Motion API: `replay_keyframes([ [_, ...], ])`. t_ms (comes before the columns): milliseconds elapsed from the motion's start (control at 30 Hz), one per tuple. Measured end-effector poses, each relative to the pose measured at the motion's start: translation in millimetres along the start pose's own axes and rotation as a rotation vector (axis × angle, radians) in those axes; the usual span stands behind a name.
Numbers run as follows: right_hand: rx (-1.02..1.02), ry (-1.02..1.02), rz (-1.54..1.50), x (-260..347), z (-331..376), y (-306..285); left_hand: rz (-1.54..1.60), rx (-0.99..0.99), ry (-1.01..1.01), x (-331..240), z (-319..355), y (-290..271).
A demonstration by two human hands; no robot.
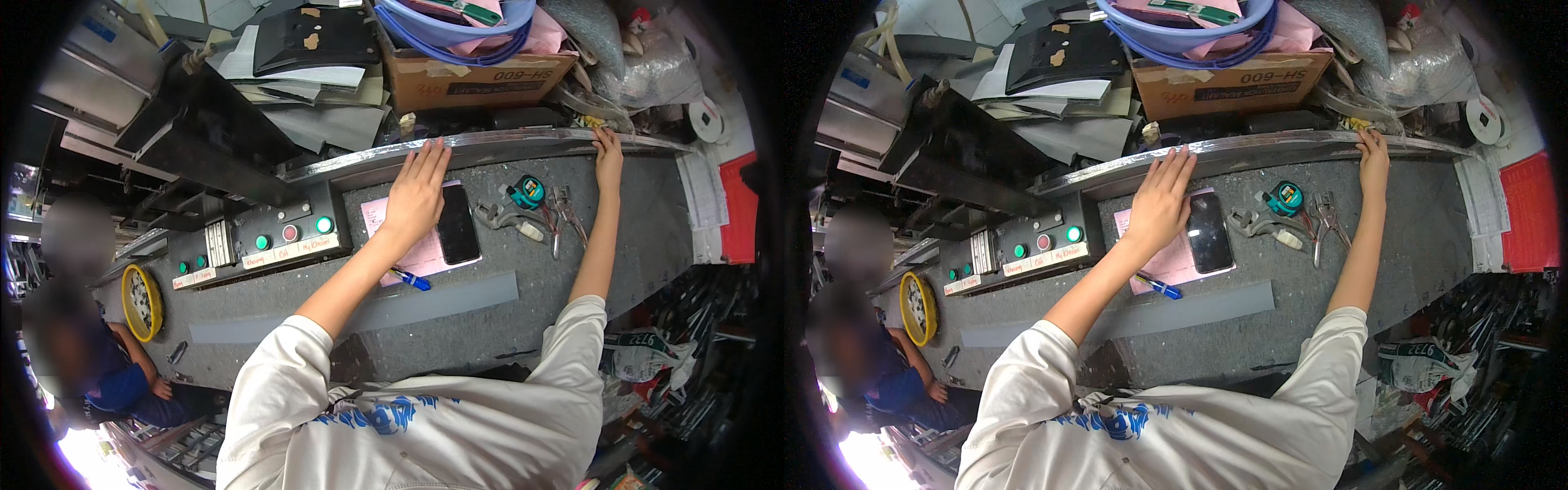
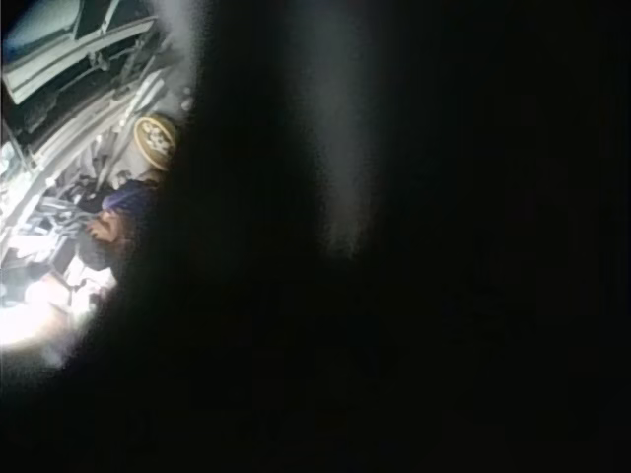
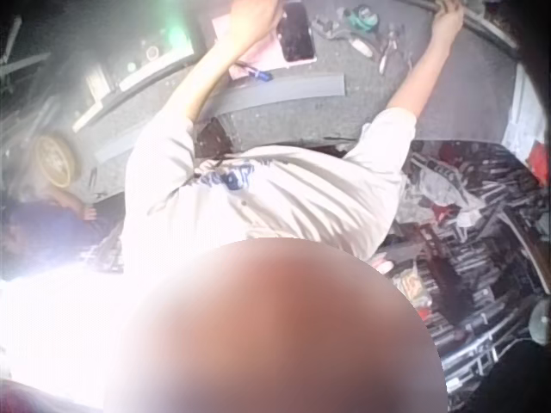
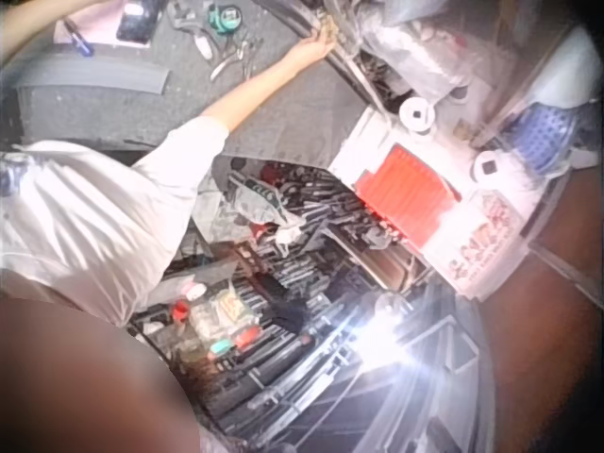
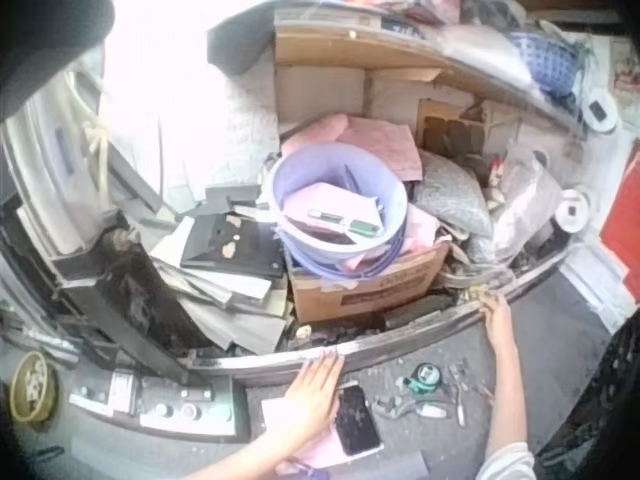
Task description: The person operates a metal cutting machine by placing metal rods into the machine, pressing buttons on the control panel, and removing cut pieces. They also mark a rod with a blue marker and handle a stack of cut metal pieces.
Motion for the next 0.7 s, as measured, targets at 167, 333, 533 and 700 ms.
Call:
replay_keyframes([
  [167,-0.026,-0.046,0.515,43,22,-4,0.192,-0.107,-0.033,6,3,2],
  [333,-0.216,0.073,0.041,156,111,31,0.294,-0.093,0.031,11,13,-18],
  [533,-0.012,0.023,-0.31,304,215,119,0.352,-0.15,0.056,46,124,-113],
  [700,0.147,0.042,-0.475,394,258,158,0.057,-0.535,-0.328,151,279,-243],
])
Point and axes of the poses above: each hand's wrist, its own z-axis away from the middle knuckle, its own y-axis out of the palm, x = y × z, the point moved 10 cm from there along -z, towards the middle knuckle
